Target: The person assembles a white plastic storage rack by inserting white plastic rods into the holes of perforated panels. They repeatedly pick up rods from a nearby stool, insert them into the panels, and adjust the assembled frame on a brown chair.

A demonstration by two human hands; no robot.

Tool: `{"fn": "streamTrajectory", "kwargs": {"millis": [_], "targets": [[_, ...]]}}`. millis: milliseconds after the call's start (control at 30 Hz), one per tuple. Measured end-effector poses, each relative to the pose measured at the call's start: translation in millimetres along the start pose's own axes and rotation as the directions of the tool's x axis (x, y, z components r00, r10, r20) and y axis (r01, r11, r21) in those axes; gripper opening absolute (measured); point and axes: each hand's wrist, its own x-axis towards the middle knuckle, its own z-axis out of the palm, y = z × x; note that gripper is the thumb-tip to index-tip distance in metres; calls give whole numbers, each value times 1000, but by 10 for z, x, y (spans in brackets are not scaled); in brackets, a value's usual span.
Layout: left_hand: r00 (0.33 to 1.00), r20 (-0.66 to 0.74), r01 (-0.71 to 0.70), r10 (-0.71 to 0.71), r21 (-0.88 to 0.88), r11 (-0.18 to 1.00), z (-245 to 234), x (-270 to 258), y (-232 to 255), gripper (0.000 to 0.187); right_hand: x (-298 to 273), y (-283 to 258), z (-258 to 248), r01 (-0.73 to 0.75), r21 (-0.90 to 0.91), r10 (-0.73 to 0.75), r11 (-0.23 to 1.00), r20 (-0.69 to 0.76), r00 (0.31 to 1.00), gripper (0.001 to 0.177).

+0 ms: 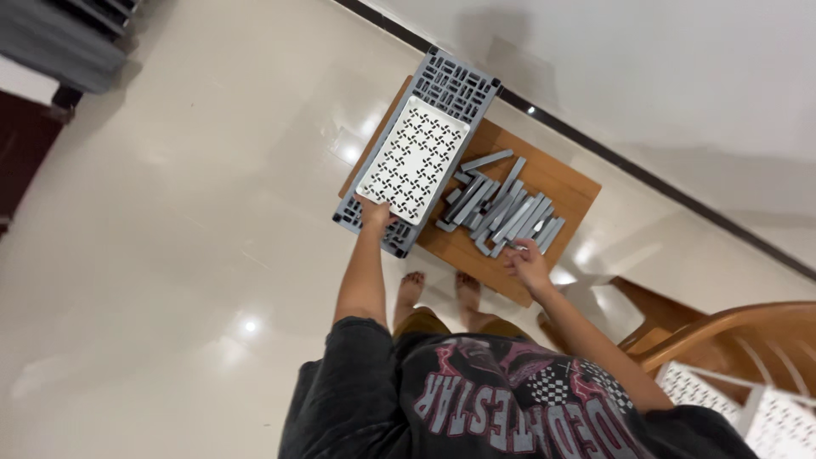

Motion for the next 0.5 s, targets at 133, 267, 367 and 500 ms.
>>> {"fn": "streamTrajectory", "kwargs": {"millis": [133, 267, 367, 500], "targets": [[979, -1, -172, 204, 534, 828, -132, -101, -264, 109, -156, 146, 209, -85, 2, 85, 996, -114, 990, 41], [926, 239, -315, 292, 916, 247, -188, -437, -620, 130, -71, 181, 516, -98, 63, 106, 993, -147, 983, 40], [934, 349, -350, 74, 937, 6, -214, -557, -769, 129, -10, 222, 742, -40, 108, 56, 993, -147, 988, 38], [922, 354, -351, 157, 935, -47, -179, -573, -832, 119, -35, 269, 946, 32, 159, -11, 987, -134, 991, 39]]}}
